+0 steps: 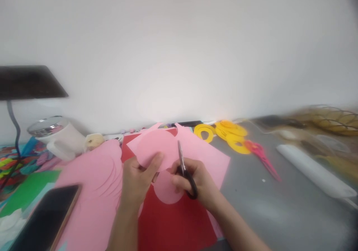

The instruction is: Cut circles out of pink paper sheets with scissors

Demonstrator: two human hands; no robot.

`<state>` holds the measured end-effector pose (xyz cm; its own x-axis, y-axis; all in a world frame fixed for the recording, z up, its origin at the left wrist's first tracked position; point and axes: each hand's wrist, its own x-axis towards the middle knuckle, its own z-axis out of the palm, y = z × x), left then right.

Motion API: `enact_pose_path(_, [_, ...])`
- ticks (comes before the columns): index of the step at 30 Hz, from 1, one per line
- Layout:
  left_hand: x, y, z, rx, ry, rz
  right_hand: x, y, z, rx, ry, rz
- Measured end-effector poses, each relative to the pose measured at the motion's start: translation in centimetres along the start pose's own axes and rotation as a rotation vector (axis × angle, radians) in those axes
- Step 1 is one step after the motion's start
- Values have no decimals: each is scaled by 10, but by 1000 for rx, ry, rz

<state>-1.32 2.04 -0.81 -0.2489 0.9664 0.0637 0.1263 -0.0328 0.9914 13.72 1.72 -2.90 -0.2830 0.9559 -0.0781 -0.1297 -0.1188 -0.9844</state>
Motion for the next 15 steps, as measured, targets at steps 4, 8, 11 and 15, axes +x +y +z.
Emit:
enact_pose_path(4, [4,-5,-2,-33,-50,-19,2,0,2,5,113,-53])
enact_pose_path(8, [5,-6,4,-169,80,-49,4,1,3,-9,244,-53])
enact_pose_path(11, [8,-8,10,-238,290,-90,6,5,4,-7,308,-59])
enact_pose_path(15, [16,-10,15,-523,605,-140,9,12,5,18,354,-91])
